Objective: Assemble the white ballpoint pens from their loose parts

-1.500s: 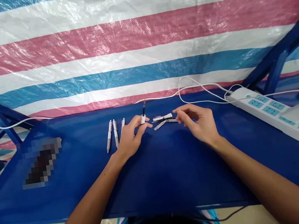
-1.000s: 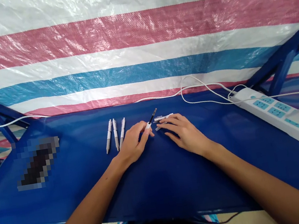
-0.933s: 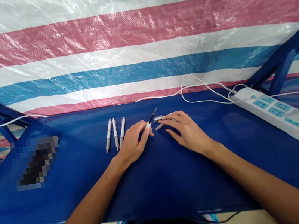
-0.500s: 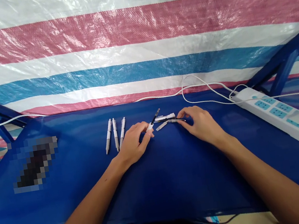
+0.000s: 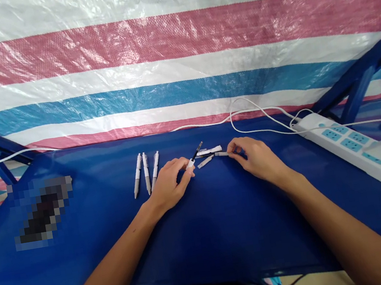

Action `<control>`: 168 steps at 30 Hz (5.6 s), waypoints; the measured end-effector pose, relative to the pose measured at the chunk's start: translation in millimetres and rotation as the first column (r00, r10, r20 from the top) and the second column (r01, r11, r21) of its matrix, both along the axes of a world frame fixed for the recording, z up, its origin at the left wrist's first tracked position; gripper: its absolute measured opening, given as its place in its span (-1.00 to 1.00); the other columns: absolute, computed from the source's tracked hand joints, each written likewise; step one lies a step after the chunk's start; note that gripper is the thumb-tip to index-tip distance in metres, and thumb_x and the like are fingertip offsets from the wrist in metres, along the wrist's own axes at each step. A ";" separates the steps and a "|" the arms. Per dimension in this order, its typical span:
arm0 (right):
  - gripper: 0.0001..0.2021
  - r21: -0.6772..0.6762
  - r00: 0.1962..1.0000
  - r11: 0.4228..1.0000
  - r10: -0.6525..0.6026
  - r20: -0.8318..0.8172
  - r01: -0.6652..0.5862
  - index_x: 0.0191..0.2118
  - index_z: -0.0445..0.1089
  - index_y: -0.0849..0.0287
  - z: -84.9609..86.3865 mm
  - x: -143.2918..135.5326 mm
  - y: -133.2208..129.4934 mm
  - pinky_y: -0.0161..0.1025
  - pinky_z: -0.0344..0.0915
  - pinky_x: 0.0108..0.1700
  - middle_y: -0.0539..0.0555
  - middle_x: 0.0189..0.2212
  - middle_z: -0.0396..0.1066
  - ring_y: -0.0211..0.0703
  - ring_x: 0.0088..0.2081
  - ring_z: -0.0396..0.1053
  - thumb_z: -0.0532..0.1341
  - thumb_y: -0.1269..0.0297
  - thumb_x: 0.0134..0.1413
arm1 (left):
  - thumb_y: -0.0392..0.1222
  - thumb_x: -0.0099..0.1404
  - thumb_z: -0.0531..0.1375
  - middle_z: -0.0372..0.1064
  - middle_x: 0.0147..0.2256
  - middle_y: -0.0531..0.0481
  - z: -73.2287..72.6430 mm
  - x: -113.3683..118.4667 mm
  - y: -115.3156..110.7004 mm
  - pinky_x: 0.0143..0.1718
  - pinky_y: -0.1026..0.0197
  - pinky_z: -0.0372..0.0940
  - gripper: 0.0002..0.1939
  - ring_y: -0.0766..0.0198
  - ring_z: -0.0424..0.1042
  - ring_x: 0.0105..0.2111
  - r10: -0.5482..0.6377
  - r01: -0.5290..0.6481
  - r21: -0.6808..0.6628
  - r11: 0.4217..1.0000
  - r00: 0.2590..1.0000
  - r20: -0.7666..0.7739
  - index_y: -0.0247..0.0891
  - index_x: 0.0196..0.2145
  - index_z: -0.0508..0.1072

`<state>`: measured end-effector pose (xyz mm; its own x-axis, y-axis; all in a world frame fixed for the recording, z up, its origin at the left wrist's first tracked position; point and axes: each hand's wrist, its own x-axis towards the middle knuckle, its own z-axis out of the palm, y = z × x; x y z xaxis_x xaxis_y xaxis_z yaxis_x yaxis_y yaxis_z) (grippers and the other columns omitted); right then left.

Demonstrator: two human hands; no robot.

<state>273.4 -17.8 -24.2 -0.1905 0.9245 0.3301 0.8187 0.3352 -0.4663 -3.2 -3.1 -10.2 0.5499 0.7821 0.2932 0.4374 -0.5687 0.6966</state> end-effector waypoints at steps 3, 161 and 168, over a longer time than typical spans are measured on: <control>-0.92 -0.013 0.999 1.000 -0.009 -0.031 0.009 -0.28 0.41 0.06 1.5 3.1 0.5 -0.17 0.36 -0.28 0.07 -0.37 0.51 -0.06 -0.35 0.44 0.21 0.40 0.17 | -0.05 0.51 -0.02 0.54 -0.32 -0.06 -0.5 0.0 0.4 -0.08 0.08 0.32 -0.69 0.12 0.50 -0.22 -0.001 0.001 0.000 1.000 1.000 -0.004 -0.17 -0.33 0.40; -0.76 0.130 0.924 0.943 0.327 -0.197 -0.306 -0.03 0.59 0.07 8.1 -33.9 -19.0 -0.19 0.52 -0.22 0.12 -0.21 0.52 -0.15 -0.31 0.49 0.16 0.24 0.42 | -0.17 0.50 0.07 0.61 -0.16 -0.13 -10.6 -0.1 1.8 -0.02 0.00 0.40 -0.69 0.08 0.51 -0.16 -0.077 0.102 0.120 0.988 0.978 -0.194 -0.20 -0.03 0.60; -0.76 0.134 0.922 0.945 0.321 -0.218 -0.297 -0.03 0.61 0.05 4.7 -33.7 -19.4 -0.21 0.50 -0.25 0.11 -0.24 0.52 -0.16 -0.31 0.50 0.18 0.20 0.41 | -0.17 0.51 0.07 0.62 -0.18 -0.13 -10.0 -0.7 1.5 -0.02 0.00 0.39 -0.69 0.08 0.52 -0.18 -0.086 0.110 0.121 0.987 0.978 -0.189 -0.20 -0.05 0.61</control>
<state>239.7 -37.2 -19.5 -0.3682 0.7937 0.4841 0.5391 0.6065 -0.5843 -3.9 -1.6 -20.2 0.6757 0.6836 0.2760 0.4880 -0.6954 0.5276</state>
